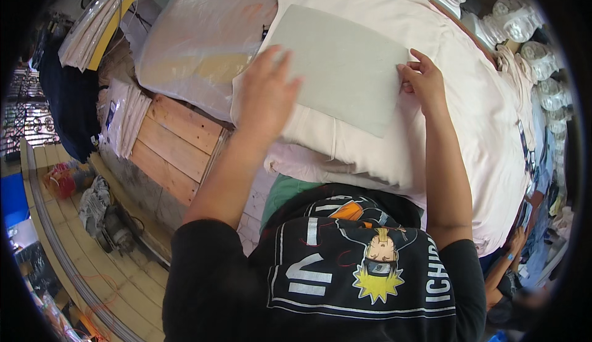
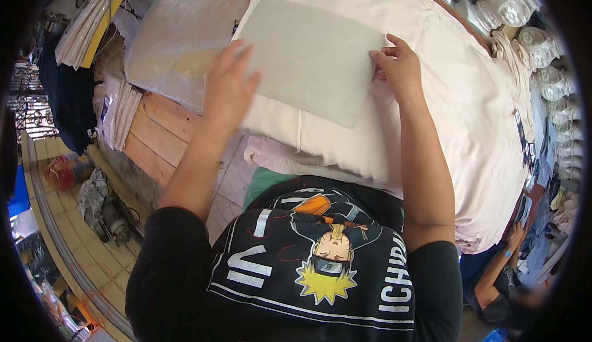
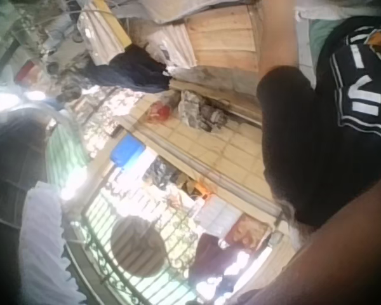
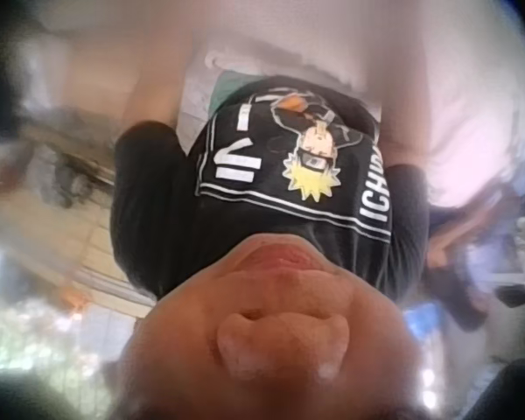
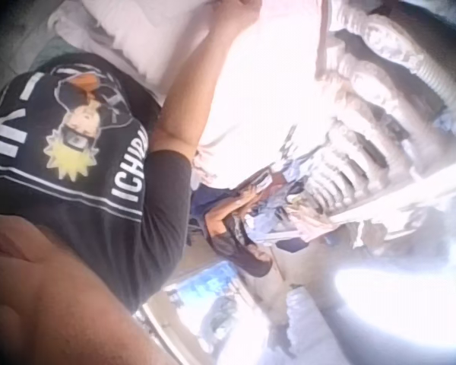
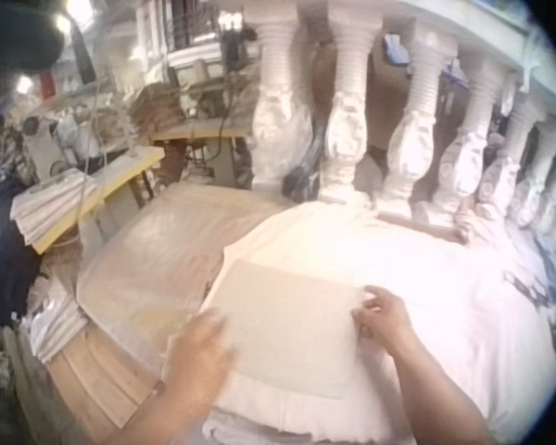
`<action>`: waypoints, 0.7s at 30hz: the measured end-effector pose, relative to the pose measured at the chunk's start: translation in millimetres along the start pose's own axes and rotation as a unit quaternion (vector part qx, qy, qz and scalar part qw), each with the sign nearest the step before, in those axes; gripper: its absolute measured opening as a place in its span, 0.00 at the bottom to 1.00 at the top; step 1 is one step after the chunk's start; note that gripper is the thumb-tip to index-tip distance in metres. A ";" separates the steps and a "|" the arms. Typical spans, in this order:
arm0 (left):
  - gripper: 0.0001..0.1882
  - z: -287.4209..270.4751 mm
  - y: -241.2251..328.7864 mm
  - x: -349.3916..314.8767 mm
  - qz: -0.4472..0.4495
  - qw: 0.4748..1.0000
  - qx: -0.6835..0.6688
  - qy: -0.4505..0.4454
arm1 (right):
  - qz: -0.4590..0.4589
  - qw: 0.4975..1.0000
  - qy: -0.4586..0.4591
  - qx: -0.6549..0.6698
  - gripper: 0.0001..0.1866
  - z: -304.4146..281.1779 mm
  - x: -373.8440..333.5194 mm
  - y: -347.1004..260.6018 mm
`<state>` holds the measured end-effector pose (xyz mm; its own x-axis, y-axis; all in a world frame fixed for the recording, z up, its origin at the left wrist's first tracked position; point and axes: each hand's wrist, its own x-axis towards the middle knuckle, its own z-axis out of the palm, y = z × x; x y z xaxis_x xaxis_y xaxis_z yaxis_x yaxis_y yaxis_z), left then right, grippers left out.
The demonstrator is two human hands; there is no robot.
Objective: The person folds a shirt on a workspace. They first place a cardboard template onto the garment, fold the sleeves and sides over the template, and then fold the bottom of the garment up to finish the rectangular fold before attaching tags.
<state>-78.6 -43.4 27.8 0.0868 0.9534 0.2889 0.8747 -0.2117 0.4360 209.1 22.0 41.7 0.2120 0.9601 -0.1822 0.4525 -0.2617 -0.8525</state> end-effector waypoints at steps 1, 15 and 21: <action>0.25 11.7 11.7 -2.6 0.052 0.999 -0.010 0.002 | 0.000 1.000 0.000 0.002 0.31 -0.8 1.8 1.5; 0.36 71.1 41.0 19.1 0.048 0.996 0.023 -0.074 | 0.000 1.000 -0.002 0.015 0.27 1.0 3.0 2.4; 0.36 69.0 43.6 22.8 0.051 0.995 0.035 -0.084 | 0.012 0.999 0.004 0.031 0.27 0.4 1.5 1.7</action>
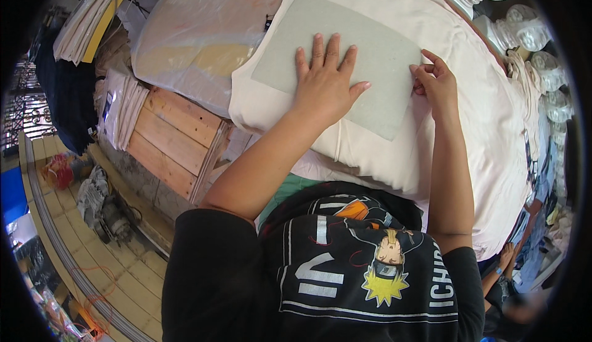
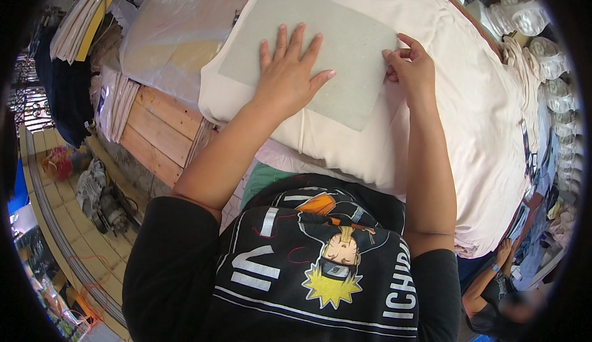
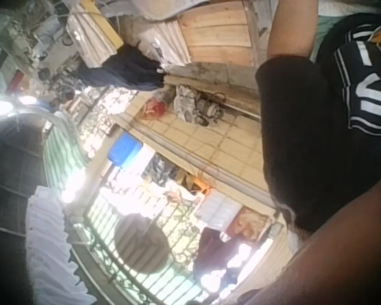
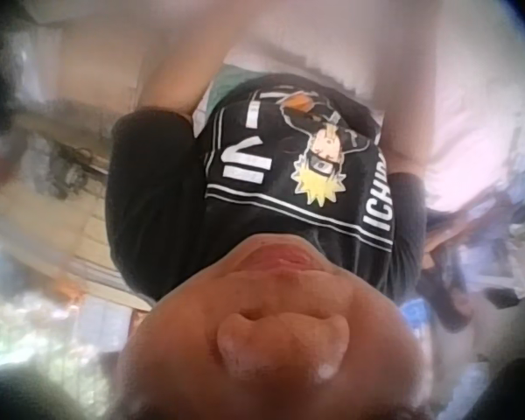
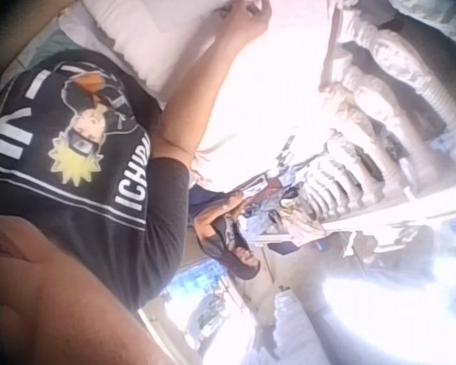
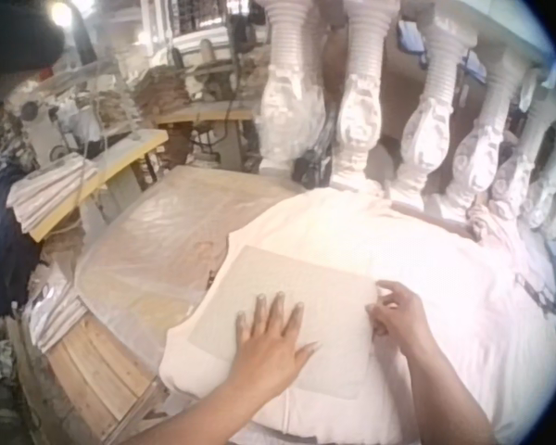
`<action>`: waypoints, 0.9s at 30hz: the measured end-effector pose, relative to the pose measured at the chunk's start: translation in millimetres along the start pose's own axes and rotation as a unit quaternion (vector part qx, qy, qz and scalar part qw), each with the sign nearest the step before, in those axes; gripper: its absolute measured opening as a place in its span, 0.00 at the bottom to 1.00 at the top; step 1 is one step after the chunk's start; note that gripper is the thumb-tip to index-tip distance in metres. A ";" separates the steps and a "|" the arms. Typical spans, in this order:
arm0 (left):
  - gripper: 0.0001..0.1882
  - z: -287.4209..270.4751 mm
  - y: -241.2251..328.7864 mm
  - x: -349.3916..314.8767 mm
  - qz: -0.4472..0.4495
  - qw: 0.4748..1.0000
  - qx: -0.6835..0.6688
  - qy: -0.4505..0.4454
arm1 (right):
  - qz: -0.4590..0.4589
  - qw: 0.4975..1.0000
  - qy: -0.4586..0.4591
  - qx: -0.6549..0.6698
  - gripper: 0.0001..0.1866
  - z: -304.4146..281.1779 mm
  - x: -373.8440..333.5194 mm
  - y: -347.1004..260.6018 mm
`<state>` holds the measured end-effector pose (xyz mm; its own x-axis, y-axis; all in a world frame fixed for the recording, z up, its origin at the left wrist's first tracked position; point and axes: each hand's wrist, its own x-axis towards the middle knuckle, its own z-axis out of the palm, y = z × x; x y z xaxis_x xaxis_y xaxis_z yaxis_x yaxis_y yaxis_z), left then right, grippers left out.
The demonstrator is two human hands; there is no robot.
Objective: The person folds a shirt on a workspace. They first place a cardboard template onto the garment, fold the sleeves and sides over the template, and then fold the bottom of the garment up to finish the rectangular fold before attaching tags.
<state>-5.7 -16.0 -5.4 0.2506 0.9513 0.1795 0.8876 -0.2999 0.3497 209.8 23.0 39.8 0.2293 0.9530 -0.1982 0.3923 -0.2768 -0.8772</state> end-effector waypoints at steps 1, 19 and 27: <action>0.36 0.6 -0.4 1.1 0.001 1.000 -0.004 0.011 | -0.001 1.000 -0.002 0.001 0.27 -0.1 0.0 -0.3; 0.38 6.9 -4.8 29.3 -0.030 0.999 -0.002 0.013 | 0.000 1.000 -0.012 -0.015 0.26 3.2 2.0 -3.1; 0.38 10.1 -6.0 28.5 -0.025 1.000 0.007 0.017 | 0.001 1.000 -0.017 -0.022 0.26 1.7 3.2 -1.1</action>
<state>0.1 13.6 -11.6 0.1928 0.9622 0.1924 0.9040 -0.2504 0.3465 208.5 26.6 39.4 0.2006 0.9555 -0.2161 0.4312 -0.2842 -0.8563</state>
